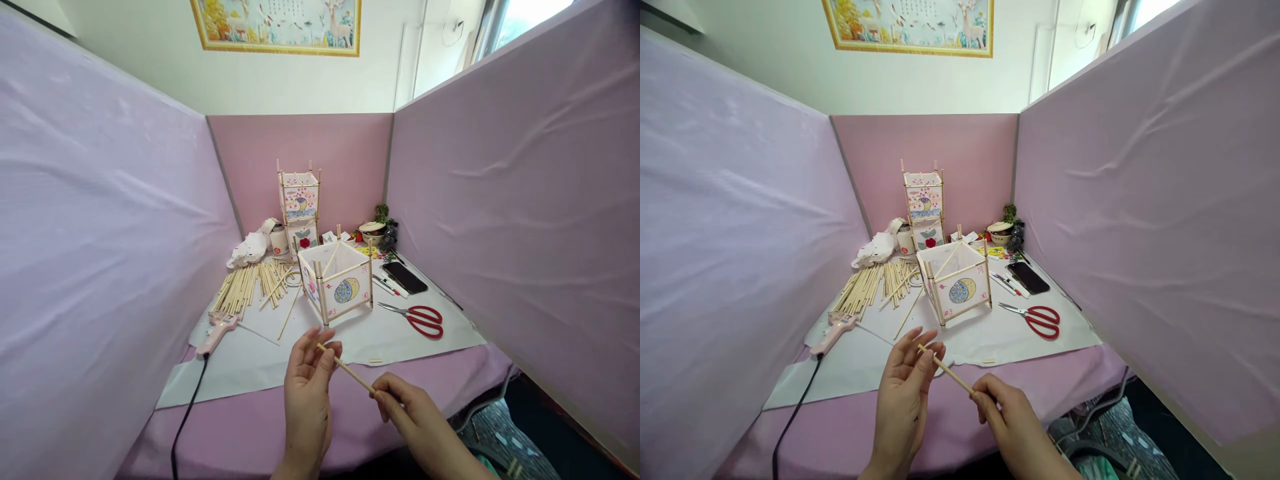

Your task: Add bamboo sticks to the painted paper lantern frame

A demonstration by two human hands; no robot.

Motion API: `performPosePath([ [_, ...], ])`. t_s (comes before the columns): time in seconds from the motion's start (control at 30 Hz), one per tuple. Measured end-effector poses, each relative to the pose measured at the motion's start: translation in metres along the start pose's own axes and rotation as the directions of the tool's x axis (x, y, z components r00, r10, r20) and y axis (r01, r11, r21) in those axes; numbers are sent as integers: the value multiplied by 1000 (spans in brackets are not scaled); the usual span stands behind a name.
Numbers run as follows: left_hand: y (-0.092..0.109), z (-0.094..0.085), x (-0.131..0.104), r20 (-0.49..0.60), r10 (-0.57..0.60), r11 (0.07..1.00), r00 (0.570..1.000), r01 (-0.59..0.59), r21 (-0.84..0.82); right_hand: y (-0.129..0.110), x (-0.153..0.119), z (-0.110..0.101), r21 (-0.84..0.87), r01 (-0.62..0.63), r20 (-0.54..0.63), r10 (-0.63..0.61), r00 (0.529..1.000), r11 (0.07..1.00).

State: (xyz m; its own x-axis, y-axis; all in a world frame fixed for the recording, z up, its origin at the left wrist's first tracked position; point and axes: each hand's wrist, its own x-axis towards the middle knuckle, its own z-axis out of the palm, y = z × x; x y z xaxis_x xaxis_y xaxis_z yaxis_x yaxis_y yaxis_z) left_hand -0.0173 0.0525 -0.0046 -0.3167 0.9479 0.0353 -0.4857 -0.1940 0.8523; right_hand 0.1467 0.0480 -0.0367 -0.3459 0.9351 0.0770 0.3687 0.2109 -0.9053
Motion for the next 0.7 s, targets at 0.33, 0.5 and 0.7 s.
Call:
performPosePath([
  [0.33,54,-18,132,88,278,889,957,-291,354,-93,80,-127,-116,338,-304,-357,883,934],
  [0.5,50,-13,221,68,337,740,939,-308,598,-144,173,-153,-217,402,-69,-424,903,890],
  [0.7,32,-6,270,160,259,730,952,-302,614,-150,266,-138,-468,342,122,-324,938,815],
])
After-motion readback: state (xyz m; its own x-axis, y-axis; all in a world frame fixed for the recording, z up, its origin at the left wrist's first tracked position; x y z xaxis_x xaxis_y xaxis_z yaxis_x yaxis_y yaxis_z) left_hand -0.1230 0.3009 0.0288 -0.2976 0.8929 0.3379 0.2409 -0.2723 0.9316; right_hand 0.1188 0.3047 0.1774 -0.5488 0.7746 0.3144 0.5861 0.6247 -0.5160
